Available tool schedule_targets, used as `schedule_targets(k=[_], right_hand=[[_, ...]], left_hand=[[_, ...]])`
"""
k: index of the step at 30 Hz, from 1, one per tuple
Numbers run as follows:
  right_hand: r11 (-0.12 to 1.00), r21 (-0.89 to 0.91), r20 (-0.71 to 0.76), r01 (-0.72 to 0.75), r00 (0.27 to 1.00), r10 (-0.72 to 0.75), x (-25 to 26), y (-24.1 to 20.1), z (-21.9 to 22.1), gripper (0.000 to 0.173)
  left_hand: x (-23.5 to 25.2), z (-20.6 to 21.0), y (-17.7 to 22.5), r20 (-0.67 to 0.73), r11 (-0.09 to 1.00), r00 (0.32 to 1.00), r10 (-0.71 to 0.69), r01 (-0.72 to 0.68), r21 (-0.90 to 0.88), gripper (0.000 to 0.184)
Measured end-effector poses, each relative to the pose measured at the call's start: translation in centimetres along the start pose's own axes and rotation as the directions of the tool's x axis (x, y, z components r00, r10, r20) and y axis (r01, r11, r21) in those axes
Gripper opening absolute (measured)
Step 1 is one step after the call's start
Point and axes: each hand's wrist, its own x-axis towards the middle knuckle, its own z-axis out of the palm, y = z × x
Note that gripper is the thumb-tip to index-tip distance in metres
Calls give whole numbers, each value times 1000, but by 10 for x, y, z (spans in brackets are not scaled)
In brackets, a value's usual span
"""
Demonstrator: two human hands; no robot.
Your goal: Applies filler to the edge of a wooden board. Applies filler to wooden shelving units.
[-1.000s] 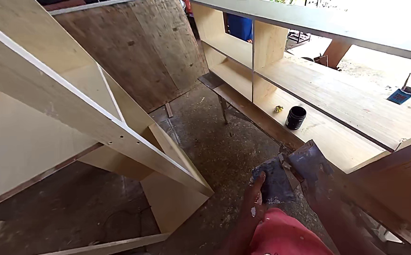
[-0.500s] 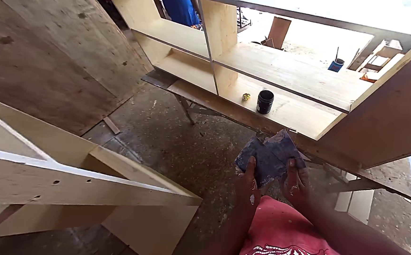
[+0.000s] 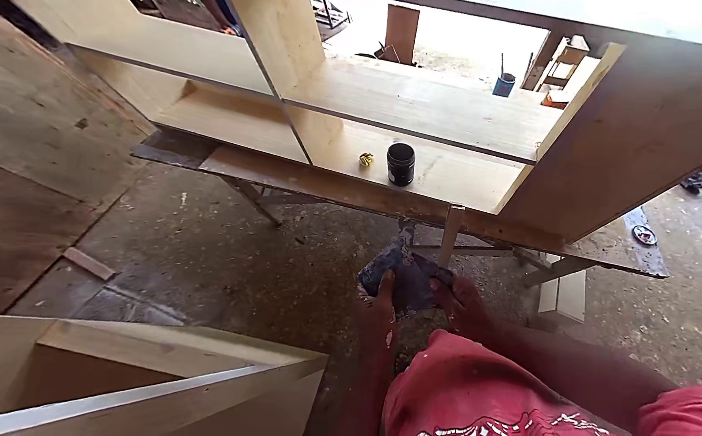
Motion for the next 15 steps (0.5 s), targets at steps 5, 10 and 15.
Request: schedule_targets(k=[5, 10, 15], right_hand=[[952, -13, 391, -306, 875, 286, 15, 6, -34, 29], [849, -498, 105, -174, 960, 258, 3, 11, -66, 34], [560, -797, 246, 227, 968, -43, -25, -2, -50, 41]], left_hand=[[16, -8, 1, 107, 996, 992, -63, 56, 68, 24], [29, -14, 1, 81, 961, 976, -202, 182, 209, 26], [34, -18, -10, 64, 867, 944, -323, 268, 420, 33]])
